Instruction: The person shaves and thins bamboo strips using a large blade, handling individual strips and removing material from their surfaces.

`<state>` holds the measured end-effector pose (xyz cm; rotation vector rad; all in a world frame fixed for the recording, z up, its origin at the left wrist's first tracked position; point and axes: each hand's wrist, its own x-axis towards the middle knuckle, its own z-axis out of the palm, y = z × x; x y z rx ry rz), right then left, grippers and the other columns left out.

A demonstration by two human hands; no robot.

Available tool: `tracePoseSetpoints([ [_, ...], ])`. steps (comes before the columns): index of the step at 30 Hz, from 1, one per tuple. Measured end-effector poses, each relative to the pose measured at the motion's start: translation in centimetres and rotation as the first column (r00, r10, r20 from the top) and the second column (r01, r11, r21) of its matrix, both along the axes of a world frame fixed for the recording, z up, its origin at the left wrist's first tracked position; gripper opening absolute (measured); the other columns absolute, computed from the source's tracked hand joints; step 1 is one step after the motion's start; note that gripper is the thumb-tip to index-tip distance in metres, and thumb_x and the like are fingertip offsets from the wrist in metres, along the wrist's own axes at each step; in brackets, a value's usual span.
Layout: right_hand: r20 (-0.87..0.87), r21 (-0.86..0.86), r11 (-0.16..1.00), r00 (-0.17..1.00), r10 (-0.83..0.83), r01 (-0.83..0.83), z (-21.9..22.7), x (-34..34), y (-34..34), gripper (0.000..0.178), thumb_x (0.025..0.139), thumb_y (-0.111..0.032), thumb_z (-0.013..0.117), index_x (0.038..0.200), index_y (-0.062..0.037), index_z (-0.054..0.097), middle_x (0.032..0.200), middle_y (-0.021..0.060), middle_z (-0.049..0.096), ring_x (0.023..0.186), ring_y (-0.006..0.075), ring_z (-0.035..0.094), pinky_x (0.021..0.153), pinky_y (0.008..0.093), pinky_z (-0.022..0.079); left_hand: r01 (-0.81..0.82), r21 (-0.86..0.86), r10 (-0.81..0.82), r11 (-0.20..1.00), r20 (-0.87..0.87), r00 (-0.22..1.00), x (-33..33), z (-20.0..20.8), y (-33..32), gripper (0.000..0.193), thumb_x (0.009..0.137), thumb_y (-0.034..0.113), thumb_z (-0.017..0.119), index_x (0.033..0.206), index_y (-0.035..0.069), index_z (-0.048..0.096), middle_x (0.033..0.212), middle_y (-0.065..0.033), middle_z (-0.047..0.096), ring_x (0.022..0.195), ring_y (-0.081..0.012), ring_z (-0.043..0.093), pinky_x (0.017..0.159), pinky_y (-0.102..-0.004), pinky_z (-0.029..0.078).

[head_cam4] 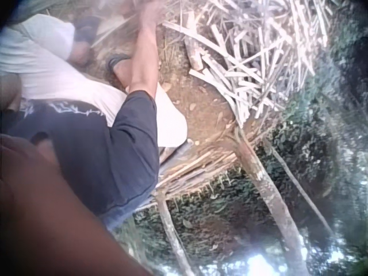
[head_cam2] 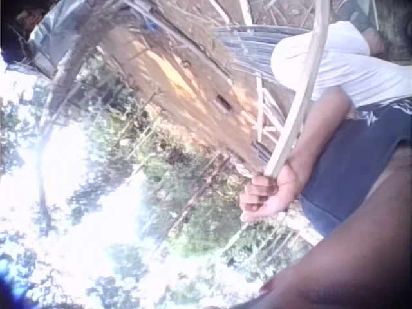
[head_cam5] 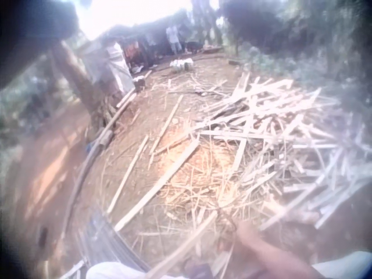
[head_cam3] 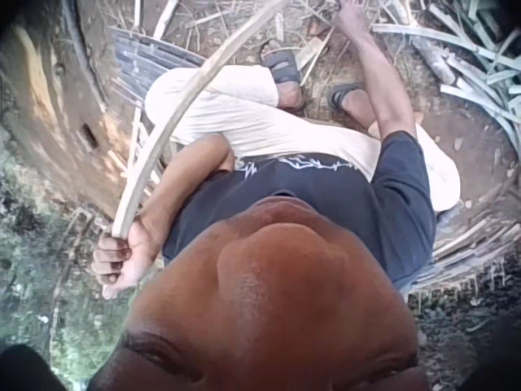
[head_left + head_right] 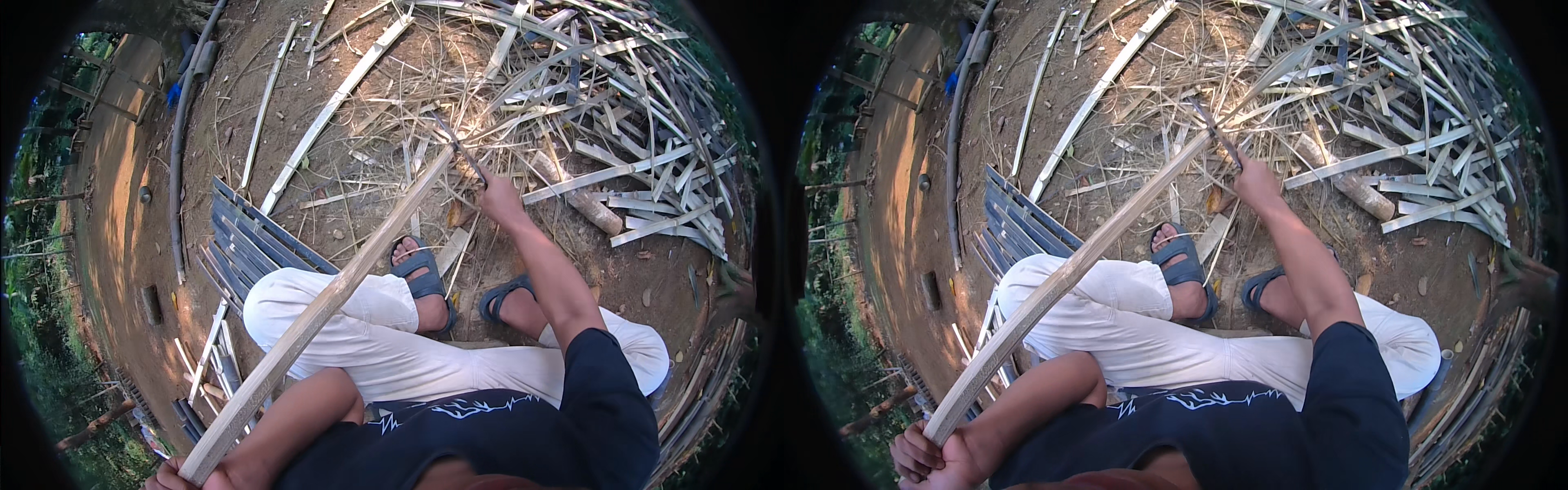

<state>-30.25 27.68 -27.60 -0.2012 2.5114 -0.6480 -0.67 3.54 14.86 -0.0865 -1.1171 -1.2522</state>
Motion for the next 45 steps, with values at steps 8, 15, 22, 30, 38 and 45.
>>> tracePoseSetpoints([
  [8, -0.036, 0.083, 0.994, 0.997, -0.073, 0.076, -3.8, -1.5, 1.4, 0.053, 0.081, -0.009, 0.056, 0.133, -0.0200, 0.061, 0.111, 0.0238, 0.068, 0.106, 0.0419, 0.065, 0.091, 0.0482, 0.053, 0.043, 0.109, -0.037, 0.993, -0.064, 0.997, -1.1, 0.5, 0.0, 0.048, 0.104, 0.052, 0.039, 0.074, 0.014, 0.043, 0.054, 0.0043, 0.025, 0.041, -0.0071, 0.022, 0.039, -0.0241, 0.018],
  [15, -0.036, 0.028, 0.998, 0.998, -0.056, 0.057, 1.9, 0.8, -1.7, 0.044, 0.084, -0.010, 0.058, 0.127, -0.0148, 0.062, 0.108, 0.0239, 0.068, 0.105, 0.0402, 0.066, 0.092, 0.0483, 0.052, -0.399, 0.191, 0.394, 0.897, 0.069, 0.917, -1.8, 1.5, 1.5, 0.048, 0.105, 0.050, 0.039, 0.070, 0.017, 0.032, 0.053, 0.0040, 0.023, 0.040, -0.0063, 0.019, 0.036, -0.0235, 0.014],
  [22, -0.015, 0.063, 0.988, 0.990, -0.141, 0.142, -3.5, -2.0, 0.8, 0.043, 0.083, -0.009, 0.057, 0.125, -0.0131, 0.064, 0.110, 0.0225, 0.069, 0.106, 0.0404, 0.066, 0.093, 0.0477, 0.052, -0.459, 0.202, 0.453, 0.865, 0.076, 0.888, -2.9, 2.0, 1.8, 0.051, 0.104, 0.051, 0.040, 0.069, 0.019, 0.025, 0.052, 0.0037, 0.018, 0.036, -0.0056, 0.013, 0.032, -0.0227, 0.009],
  [30, -0.234, -0.390, 0.907, 0.970, 0.071, -0.161, 8.4, 9.6, -3.0, 0.066, 0.081, -0.009, 0.061, 0.146, -0.0172, 0.047, 0.094, 0.0287, 0.068, 0.083, 0.0411, 0.069, 0.079, 0.0458, 0.056, -0.372, 0.174, 0.372, 0.912, 0.028, 0.928, -0.9, 0.5, 0.1, 0.041, 0.106, 0.032, 0.044, 0.071, 0.014, 0.033, 0.060, 0.0009, 0.028, 0.045, -0.0074, 0.020, 0.038, -0.0241, 0.015],
  [38, -0.139, -0.216, 0.976, 0.990, 0.003, -0.034, 0.3, 4.7, -0.6, 0.058, 0.082, -0.007, 0.060, 0.139, -0.0207, 0.056, 0.090, 0.0265, 0.068, 0.078, 0.0398, 0.068, 0.072, 0.0456, 0.052, -0.402, 0.086, 0.386, 0.911, 0.158, 0.909, 0.8, 0.1, -2.2, 0.043, 0.105, 0.036, 0.043, 0.069, 0.014, 0.035, 0.061, 0.0004, 0.027, 0.048, -0.0100, 0.022, 0.044, -0.0257, 0.016],
  [45, -0.037, -0.135, 0.986, 0.994, -0.100, 0.094, -2.1, 3.0, 2.4, 0.064, 0.081, -0.004, 0.061, 0.141, -0.0224, 0.054, 0.090, 0.0253, 0.069, 0.075, 0.0391, 0.068, 0.076, 0.0471, 0.053, -0.056, 0.054, 0.048, 0.997, 0.133, 0.990, 2.2, -0.5, -4.7, 0.046, 0.105, 0.038, 0.039, 0.066, 0.013, 0.037, 0.058, -0.0003, 0.027, 0.048, -0.0111, 0.023, 0.046, -0.0258, 0.019],
])
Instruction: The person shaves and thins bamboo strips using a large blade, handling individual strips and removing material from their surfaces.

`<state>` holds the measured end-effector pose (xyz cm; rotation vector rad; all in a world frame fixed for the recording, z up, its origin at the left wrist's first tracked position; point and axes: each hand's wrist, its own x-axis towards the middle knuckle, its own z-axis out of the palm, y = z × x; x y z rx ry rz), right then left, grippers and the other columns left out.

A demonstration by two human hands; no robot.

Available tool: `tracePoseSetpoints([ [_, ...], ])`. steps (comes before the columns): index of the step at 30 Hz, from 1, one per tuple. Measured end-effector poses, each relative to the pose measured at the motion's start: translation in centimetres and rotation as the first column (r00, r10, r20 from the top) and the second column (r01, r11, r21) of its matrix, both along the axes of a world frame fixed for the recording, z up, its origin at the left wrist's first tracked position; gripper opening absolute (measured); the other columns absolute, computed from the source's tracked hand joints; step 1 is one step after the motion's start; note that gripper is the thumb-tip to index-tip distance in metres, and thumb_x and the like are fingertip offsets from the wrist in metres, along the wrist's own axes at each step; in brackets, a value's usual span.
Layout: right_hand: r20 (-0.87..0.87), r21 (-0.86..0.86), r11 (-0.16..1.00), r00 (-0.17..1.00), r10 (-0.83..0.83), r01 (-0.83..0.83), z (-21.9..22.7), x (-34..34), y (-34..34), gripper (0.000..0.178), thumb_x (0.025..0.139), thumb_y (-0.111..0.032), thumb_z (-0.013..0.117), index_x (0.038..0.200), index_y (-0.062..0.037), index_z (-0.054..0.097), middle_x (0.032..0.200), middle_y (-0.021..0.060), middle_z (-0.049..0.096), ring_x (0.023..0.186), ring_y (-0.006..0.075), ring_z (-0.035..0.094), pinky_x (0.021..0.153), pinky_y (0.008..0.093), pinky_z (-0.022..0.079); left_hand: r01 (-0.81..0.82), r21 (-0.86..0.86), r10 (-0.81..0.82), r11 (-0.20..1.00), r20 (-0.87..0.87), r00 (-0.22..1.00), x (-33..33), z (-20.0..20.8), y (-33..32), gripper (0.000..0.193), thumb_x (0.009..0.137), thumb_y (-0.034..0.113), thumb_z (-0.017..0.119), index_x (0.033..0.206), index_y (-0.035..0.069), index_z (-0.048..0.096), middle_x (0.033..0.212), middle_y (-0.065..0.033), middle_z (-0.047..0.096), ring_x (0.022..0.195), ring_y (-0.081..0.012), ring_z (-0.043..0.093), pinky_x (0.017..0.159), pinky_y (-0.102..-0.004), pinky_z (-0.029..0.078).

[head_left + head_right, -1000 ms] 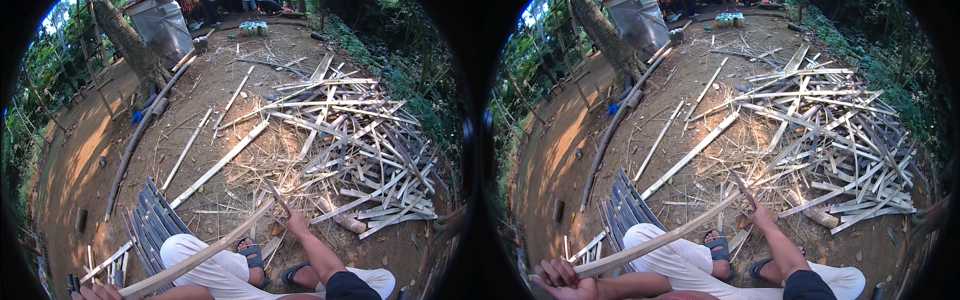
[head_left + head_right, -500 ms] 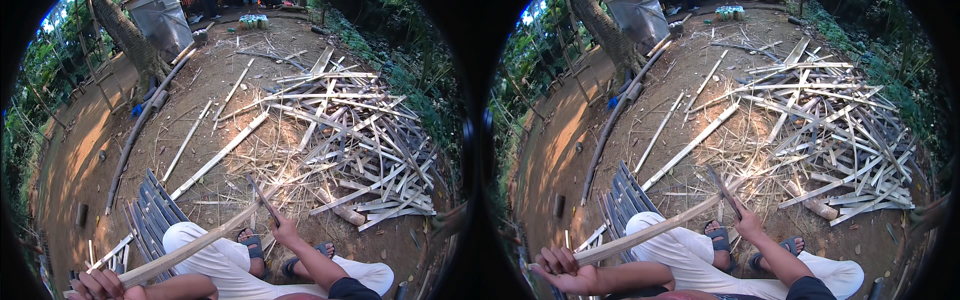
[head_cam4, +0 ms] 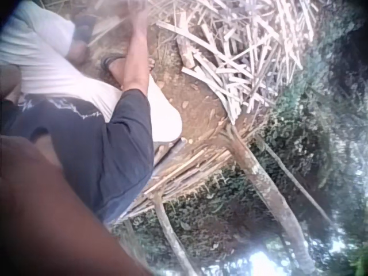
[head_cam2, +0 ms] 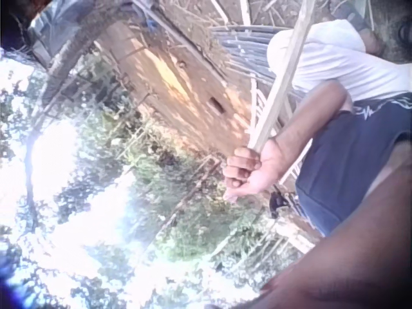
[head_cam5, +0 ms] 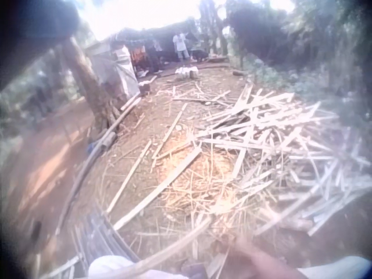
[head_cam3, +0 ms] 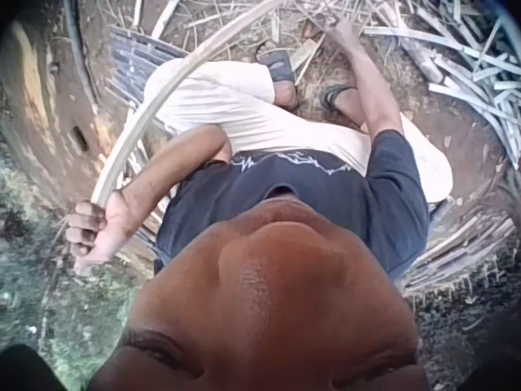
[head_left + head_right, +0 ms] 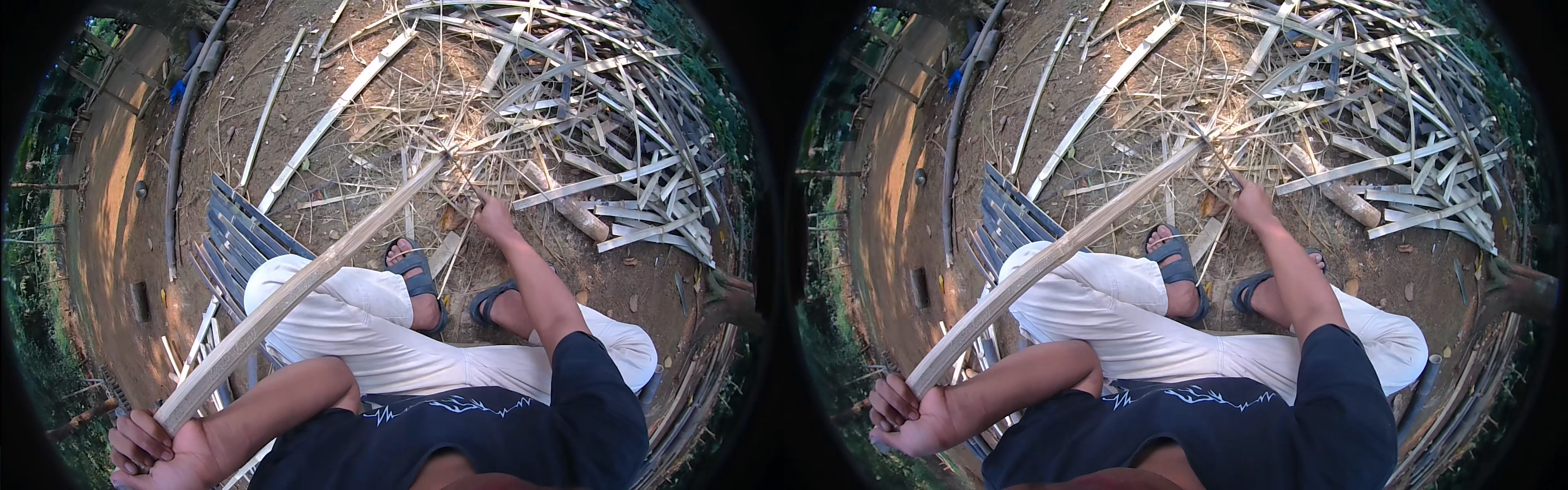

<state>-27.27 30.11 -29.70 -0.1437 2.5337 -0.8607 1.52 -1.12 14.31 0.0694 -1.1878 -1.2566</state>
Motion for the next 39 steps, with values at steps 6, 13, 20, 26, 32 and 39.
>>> tracePoseSetpoints([
  [6, -0.079, 0.056, 0.982, 0.980, 0.182, -0.178, 4.0, 1.9, -2.7, 0.064, 0.083, -0.005, 0.057, 0.144, -0.0231, 0.051, 0.090, 0.0245, 0.070, 0.076, 0.0373, 0.070, 0.076, 0.0473, 0.055, -0.114, 0.003, 0.114, 0.993, 0.016, 0.993, 0.6, -0.2, -0.2, 0.044, 0.104, 0.036, 0.039, 0.066, 0.013, 0.036, 0.058, -0.0004, 0.028, 0.048, -0.0116, 0.024, 0.047, -0.0262, 0.020],
  [13, -0.139, 0.068, 0.996, 0.988, 0.070, -0.061, 0.3, -2.5, -3.9, 0.059, 0.081, -0.004, 0.059, 0.138, -0.0173, 0.056, 0.078, 0.0236, 0.067, 0.077, 0.0402, 0.068, 0.075, 0.0466, 0.055, 0.196, -0.044, -0.196, 0.980, 0.015, 0.981, 2.0, -0.5, -1.2, 0.044, 0.105, 0.035, 0.037, 0.067, 0.013, 0.036, 0.060, -0.0008, 0.028, 0.049, -0.0124, 0.025, 0.048, -0.0268, 0.021],
  [20, -0.091, -0.046, 0.996, 0.993, 0.072, -0.076, 2.8, 0.0, -4.4, 0.057, 0.084, -0.008, 0.062, 0.139, -0.0186, 0.055, 0.076, 0.0239, 0.066, 0.069, 0.0397, 0.067, 0.068, 0.0476, 0.052, 0.110, -0.005, -0.110, 0.994, -0.011, 0.994, 2.7, -0.4, -2.1, 0.043, 0.105, 0.037, 0.038, 0.070, 0.012, 0.038, 0.062, -0.0011, 0.030, 0.050, -0.0125, 0.026, 0.049, -0.0269, 0.022],
  [26, -0.042, -0.010, 0.993, 0.993, 0.115, -0.115, 1.7, -0.7, -2.6, 0.056, 0.084, -0.008, 0.062, 0.138, -0.0198, 0.057, 0.076, 0.0223, 0.069, 0.066, 0.0324, 0.068, 0.074, 0.0453, 0.054, 0.119, -0.015, -0.119, 0.993, 0.019, 0.993, 3.1, -0.7, -2.2, 0.044, 0.105, 0.039, 0.037, 0.069, 0.012, 0.038, 0.060, -0.0007, 0.031, 0.049, -0.0117, 0.026, 0.048, -0.0262, 0.022],
  [32, 0.007, 0.136, 0.990, 1.000, 0.024, -0.025, -2.2, -2.7, -0.3, 0.055, 0.083, -0.009, 0.063, 0.138, -0.0158, 0.056, 0.099, 0.0298, 0.068, 0.098, 0.0427, 0.066, 0.091, 0.0489, 0.052, 0.067, -0.006, -0.067, 0.998, -0.006, 0.998, 2.3, -0.2, -2.6, 0.044, 0.105, 0.037, 0.036, 0.067, 0.013, 0.035, 0.061, 0.0000, 0.029, 0.049, -0.0120, 0.026, 0.048, -0.0266, 0.021],
  [39, 0.050, 0.163, 0.983, 0.994, -0.098, 0.089, -2.9, -0.3, 0.7, 0.047, 0.082, -0.010, 0.062, 0.129, -0.0056, 0.061, 0.100, 0.0292, 0.068, 0.100, 0.0445, 0.065, 0.091, 0.0482, 0.051, 0.039, 0.024, -0.038, 0.999, -0.027, 0.999, 1.6, -0.3, -2.4, 0.045, 0.104, 0.038, 0.037, 0.066, 0.013, 0.037, 0.059, -0.0008, 0.029, 0.048, -0.0121, 0.024, 0.048, -0.0274, 0.021],
])
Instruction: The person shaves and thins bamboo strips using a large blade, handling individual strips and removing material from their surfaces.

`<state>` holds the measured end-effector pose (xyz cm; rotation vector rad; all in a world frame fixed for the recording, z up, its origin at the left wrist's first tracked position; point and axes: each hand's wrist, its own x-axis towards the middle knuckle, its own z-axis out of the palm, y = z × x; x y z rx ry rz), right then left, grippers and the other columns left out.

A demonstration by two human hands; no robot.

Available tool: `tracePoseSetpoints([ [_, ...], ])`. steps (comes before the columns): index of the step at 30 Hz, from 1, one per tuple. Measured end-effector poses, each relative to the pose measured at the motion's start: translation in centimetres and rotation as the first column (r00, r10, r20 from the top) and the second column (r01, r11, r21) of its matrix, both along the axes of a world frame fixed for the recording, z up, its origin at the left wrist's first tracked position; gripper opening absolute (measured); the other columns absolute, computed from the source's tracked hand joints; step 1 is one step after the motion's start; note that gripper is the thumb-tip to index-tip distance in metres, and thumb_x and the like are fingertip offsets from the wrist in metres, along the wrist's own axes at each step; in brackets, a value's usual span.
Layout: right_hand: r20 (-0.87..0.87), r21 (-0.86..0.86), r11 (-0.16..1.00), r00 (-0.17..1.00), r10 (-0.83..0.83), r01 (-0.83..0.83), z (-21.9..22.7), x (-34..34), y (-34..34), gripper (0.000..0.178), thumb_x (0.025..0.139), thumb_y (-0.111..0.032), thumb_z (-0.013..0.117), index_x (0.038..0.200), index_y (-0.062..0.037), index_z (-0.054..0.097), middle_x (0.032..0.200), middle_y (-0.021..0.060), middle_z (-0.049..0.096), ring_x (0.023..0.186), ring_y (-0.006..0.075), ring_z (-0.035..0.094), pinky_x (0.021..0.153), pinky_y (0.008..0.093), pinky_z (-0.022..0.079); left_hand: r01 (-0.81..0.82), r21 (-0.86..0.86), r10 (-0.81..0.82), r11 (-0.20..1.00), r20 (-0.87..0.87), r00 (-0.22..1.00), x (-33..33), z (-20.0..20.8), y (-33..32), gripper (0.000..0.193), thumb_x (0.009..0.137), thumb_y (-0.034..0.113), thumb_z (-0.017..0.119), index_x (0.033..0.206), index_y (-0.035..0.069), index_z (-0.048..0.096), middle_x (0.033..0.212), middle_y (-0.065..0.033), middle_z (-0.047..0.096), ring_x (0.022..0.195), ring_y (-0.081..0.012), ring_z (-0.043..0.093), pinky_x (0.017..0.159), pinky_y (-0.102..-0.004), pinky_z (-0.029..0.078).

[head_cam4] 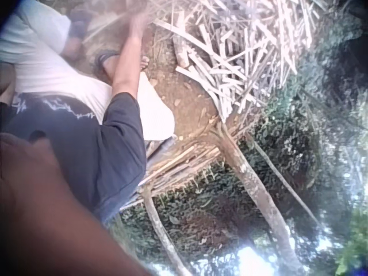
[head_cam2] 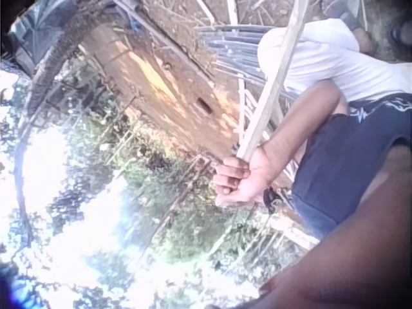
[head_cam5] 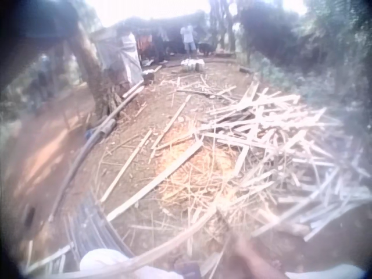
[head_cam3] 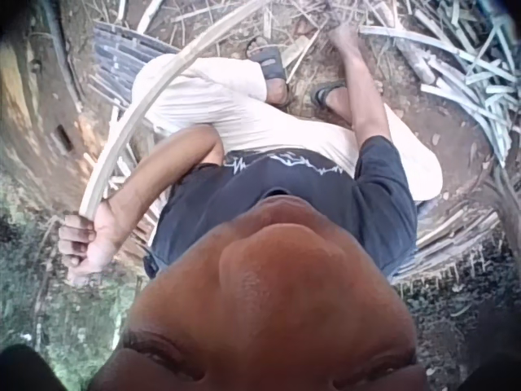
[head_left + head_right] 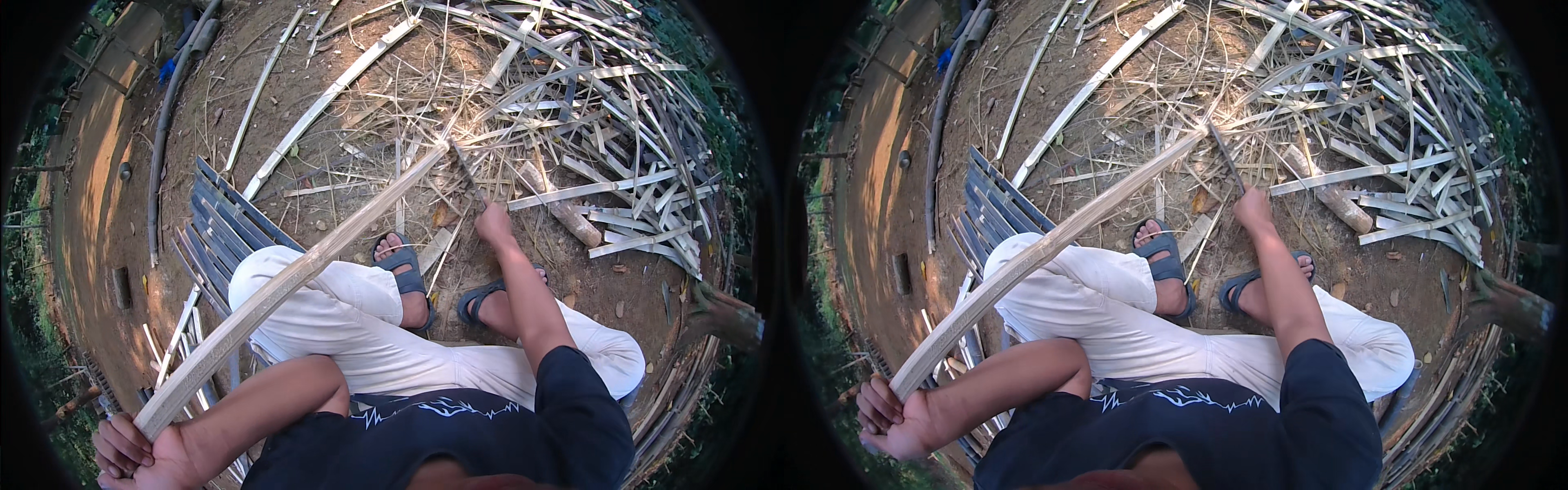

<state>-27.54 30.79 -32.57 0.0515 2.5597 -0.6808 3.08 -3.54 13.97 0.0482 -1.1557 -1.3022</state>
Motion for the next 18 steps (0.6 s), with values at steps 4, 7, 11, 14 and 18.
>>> tracePoseSetpoints([
  [4, -0.006, 0.033, 0.999, 1.000, 0.005, -0.005, 0.4, -1.1, -0.7, 0.049, 0.083, -0.015, 0.062, 0.132, -0.0115, 0.061, 0.113, 0.0259, 0.067, 0.107, 0.0422, 0.064, 0.094, 0.0474, 0.051, 0.184, -0.064, -0.186, 0.981, -0.032, 0.982, -1.6, 0.2, -0.4, 0.034, 0.100, 0.032, 0.047, 0.074, 0.011, 0.038, 0.064, -0.0029, 0.032, 0.049, -0.0109, 0.026, 0.043, -0.0252, 0.019],
  [7, -0.122, -0.059, 0.996, 0.990, -0.073, 0.066, -0.5, 0.9, 0.2, 0.061, 0.083, -0.018, 0.065, 0.142, -0.0128, 0.051, 0.117, 0.0285, 0.065, 0.112, 0.0441, 0.061, 0.098, 0.0467, 0.048, 0.151, -0.140, -0.158, 0.979, -0.038, 0.987, -4.5, 1.5, -2.3, 0.032, 0.099, 0.030, 0.044, 0.074, 0.012, 0.036, 0.064, -0.0027, 0.032, 0.051, -0.0114, 0.026, 0.043, -0.0265, 0.020],
  [11, -0.078, -0.125, 0.973, 0.976, -0.203, 0.192, 1.3, 4.4, 1.6, 0.077, 0.085, -0.023, 0.069, 0.148, 0.0011, 0.034, 0.118, 0.0307, 0.062, 0.111, 0.0462, 0.060, 0.098, 0.0476, 0.045, 0.740, -0.305, -0.762, 0.600, 0.062, 0.644, -10.3, 5.6, -6.6, 0.029, 0.099, 0.030, 0.048, 0.074, 0.016, 0.042, 0.064, 0.0024, 0.039, 0.052, -0.0094, 0.035, 0.047, -0.0254, 0.029],
  [14, -0.193, 0.022, 0.992, 0.974, -0.116, 0.123, 3.3, 4.7, 1.6, 0.085, 0.084, -0.025, 0.070, 0.153, -0.0012, 0.025, 0.136, 0.0280, 0.044, 0.125, 0.0453, 0.045, 0.106, 0.0485, 0.038, 0.897, -0.337, -0.909, 0.286, 0.202, 0.365, -14.6, 11.2, -9.8, 0.030, 0.096, 0.039, 0.055, 0.090, 0.009, 0.056, 0.076, -0.0034, 0.053, 0.064, -0.0132, 0.051, 0.059, -0.0269, 0.042],
  [18, -0.590, -0.278, 0.926, 0.806, 0.046, -0.257, 15.6, 4.6, -4.4, 0.088, 0.084, -0.033, 0.072, 0.152, -0.0008, 0.027, 0.139, 0.0259, 0.039, 0.130, 0.0390, 0.040, 0.109, 0.0473, 0.034, 0.830, -0.449, -0.905, 0.331, 0.098, 0.414, -20.0, 16.7, -4.4, 0.037, 0.106, 0.033, 0.043, 0.075, 0.012, 0.038, 0.057, 0.0041, 0.031, 0.042, -0.0072, 0.030, 0.036, -0.0246, 0.025],
])
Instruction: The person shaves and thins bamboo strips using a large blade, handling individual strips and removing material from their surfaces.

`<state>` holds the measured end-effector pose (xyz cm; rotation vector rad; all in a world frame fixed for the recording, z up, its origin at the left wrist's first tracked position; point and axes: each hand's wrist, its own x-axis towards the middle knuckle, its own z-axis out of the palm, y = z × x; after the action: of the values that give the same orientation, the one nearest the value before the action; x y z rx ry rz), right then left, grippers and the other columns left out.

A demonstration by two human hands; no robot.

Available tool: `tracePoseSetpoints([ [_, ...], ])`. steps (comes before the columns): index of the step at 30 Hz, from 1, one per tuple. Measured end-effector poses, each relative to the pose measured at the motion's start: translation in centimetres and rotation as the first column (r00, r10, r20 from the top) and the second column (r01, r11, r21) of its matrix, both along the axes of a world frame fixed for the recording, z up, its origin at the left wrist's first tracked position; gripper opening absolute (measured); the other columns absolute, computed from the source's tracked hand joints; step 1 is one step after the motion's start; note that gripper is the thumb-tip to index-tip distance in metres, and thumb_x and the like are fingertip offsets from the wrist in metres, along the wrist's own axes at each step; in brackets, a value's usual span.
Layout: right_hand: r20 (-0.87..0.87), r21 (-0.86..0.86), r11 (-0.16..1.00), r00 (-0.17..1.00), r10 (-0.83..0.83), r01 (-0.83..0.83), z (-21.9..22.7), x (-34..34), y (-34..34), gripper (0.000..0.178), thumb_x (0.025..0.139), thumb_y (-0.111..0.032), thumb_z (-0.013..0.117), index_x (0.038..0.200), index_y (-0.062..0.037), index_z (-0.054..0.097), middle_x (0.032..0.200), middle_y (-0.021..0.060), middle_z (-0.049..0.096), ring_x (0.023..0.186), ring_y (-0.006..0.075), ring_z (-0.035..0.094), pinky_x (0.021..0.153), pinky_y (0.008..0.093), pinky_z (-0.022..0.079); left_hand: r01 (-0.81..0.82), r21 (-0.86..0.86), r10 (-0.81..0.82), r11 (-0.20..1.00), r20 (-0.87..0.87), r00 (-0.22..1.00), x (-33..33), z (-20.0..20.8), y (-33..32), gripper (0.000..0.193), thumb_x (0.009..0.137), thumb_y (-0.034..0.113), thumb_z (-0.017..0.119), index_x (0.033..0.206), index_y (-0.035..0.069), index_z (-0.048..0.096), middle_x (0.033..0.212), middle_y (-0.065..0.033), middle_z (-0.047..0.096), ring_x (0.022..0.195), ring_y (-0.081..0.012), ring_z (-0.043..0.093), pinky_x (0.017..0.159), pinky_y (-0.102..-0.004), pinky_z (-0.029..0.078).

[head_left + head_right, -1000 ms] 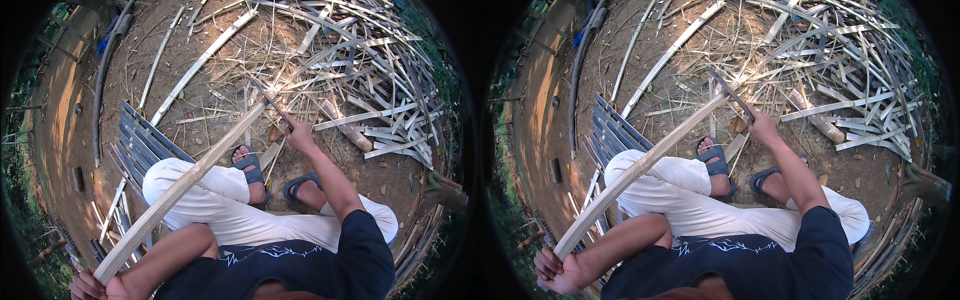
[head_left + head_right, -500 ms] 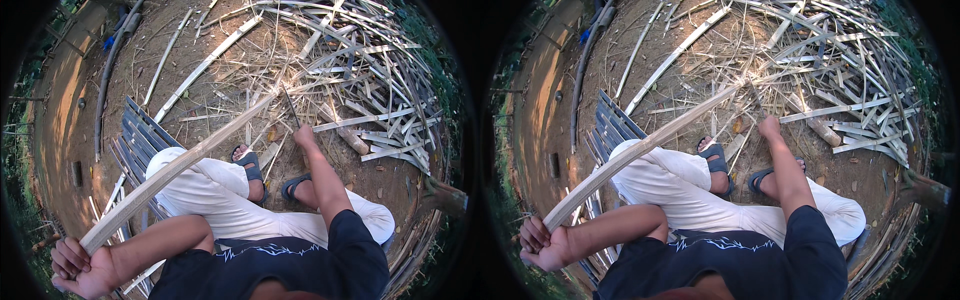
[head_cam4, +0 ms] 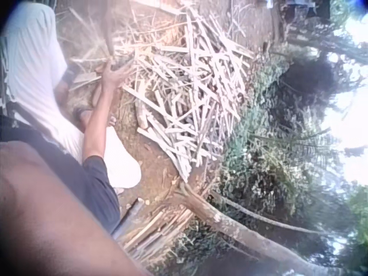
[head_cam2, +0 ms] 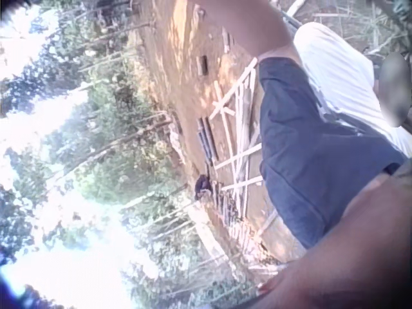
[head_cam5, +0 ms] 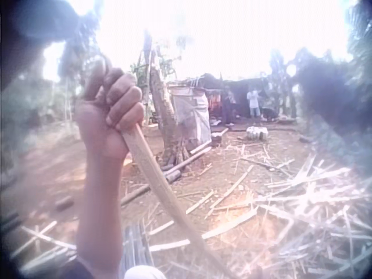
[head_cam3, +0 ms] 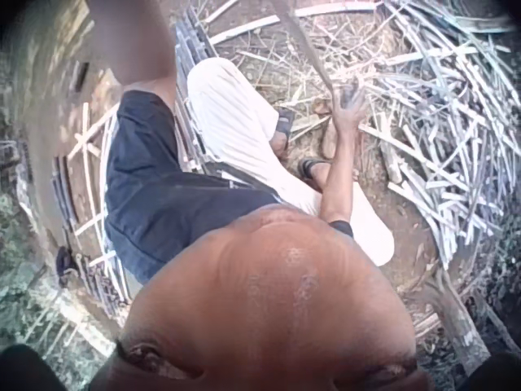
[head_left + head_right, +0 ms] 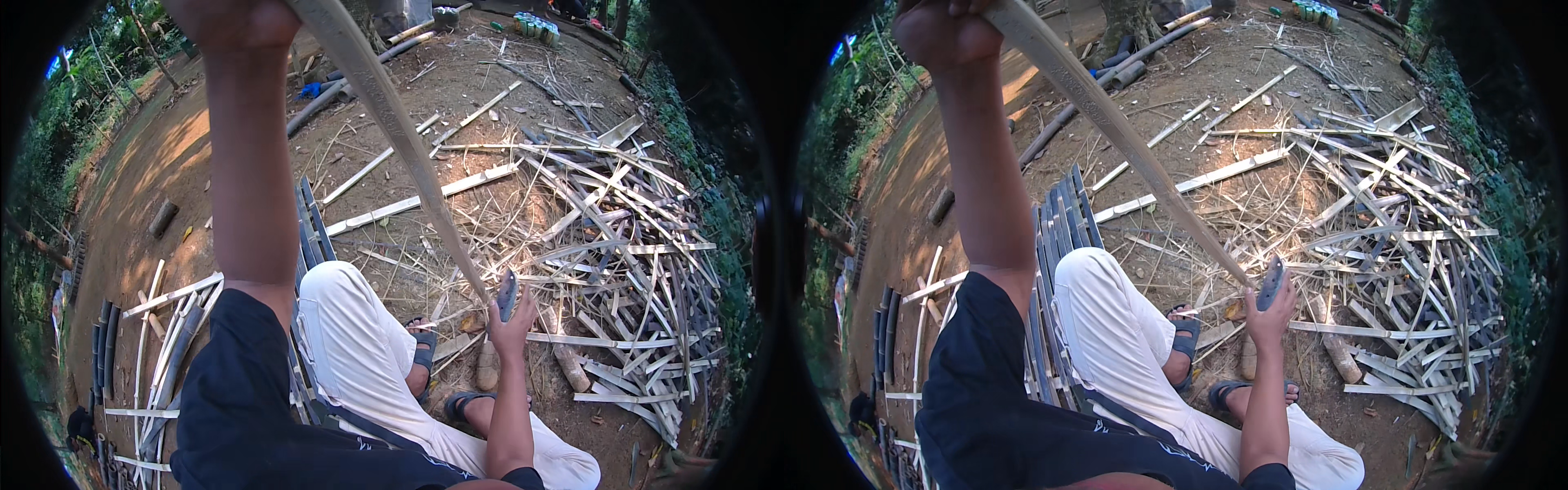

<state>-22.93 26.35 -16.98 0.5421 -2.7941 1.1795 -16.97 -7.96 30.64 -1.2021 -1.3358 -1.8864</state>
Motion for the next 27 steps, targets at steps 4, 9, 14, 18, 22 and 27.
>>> tracePoseSetpoints([
  [4, -0.228, -0.318, 0.857, 0.911, 0.345, -0.404, 5.8, 0.2, -3.2, 0.073, 0.087, -0.038, 0.070, 0.143, -0.0002, 0.042, 0.120, 0.0204, 0.057, 0.112, 0.0336, 0.056, 0.100, 0.0436, 0.043, -0.018, 0.103, 0.006, 0.994, 0.113, 0.994, -4.9, 3.7, 3.6, 0.036, 0.106, 0.033, 0.043, 0.075, 0.014, 0.039, 0.057, 0.0052, 0.031, 0.042, -0.0067, 0.029, 0.036, -0.0237, 0.025],
  [9, -0.195, -0.422, 0.815, 0.918, 0.346, -0.397, 5.5, 4.5, -3.0, 0.037, 0.095, -0.023, 0.063, 0.124, 0.0002, 0.058, 0.087, 0.0113, 0.062, 0.075, 0.0225, 0.061, 0.066, 0.0359, 0.049, -0.575, 0.039, 0.517, 0.817, 0.392, 0.761, -8.7, 6.6, 5.7, 0.033, 0.102, 0.043, 0.046, 0.101, 0.013, 0.033, 0.086, -0.0043, 0.030, 0.071, -0.0111, 0.032, 0.057, -0.0267, 0.030],
  [14, 0.146, -0.698, 0.670, 0.866, 0.479, -0.253, 7.2, 5.4, -3.3, 0.026, 0.104, -0.022, 0.051, 0.121, -0.0025, 0.053, 0.070, 0.0010, 0.053, 0.055, 0.0077, 0.049, 0.049, 0.0269, 0.038, -0.774, -0.293, 0.820, 0.562, 0.324, 0.472, -11.7, 1.4, 5.9, 0.078, 0.097, 0.064, 0.043, 0.144, 0.003, 0.031, 0.136, -0.0245, 0.042, 0.122, -0.0221, 0.052, 0.097, -0.0382, 0.048],
  [18, 0.211, -0.912, 0.399, 0.725, 0.656, -0.095, 10.9, 1.5, -2.6, 0.024, 0.106, -0.028, 0.046, 0.115, -0.0058, 0.047, 0.068, 0.0005, 0.049, 0.047, 0.0065, 0.042, 0.043, 0.0223, 0.035, -0.636, -0.598, 0.872, 0.487, 0.367, 0.323, -9.9, -12.4, 8.7, 0.095, 0.092, 0.077, 0.033, 0.137, -0.007, 0.037, 0.125, -0.0286, 0.050, 0.120, -0.0327, 0.053, 0.103, -0.0478, 0.038],
  [22, 0.248, -0.941, 0.335, 0.744, 0.620, 0.034, 15.2, -2.0, -4.0, 0.027, 0.106, -0.034, 0.046, 0.111, -0.0066, 0.048, 0.067, 0.0007, 0.048, 0.044, 0.0063, 0.042, 0.039, 0.0214, 0.035, -0.008, -0.471, 0.462, 0.882, 0.861, 0.215, 1.1, -28.7, 14.2, 0.074, 0.103, 0.061, 0.024, 0.139, -0.003, 0.039, 0.127, -0.0204, 0.054, 0.107, -0.0283, 0.064, 0.095, -0.0378, 0.050],
  [27, 0.342, -0.932, 0.297, 0.775, 0.531, 0.208, 15.2, -4.7, -6.8, 0.030, 0.104, -0.038, 0.049, 0.099, -0.0089, 0.047, 0.065, -0.0021, 0.046, 0.043, 0.0053, 0.044, 0.036, 0.0216, 0.037, 0.038, -0.216, 0.213, 0.976, 0.976, 0.053, 12.6, -34.9, 17.6, 0.054, 0.107, 0.044, 0.037, 0.135, -0.001, 0.046, 0.116, -0.0139, 0.061, 0.100, -0.0214, 0.065, 0.092, -0.0343, 0.051],
])
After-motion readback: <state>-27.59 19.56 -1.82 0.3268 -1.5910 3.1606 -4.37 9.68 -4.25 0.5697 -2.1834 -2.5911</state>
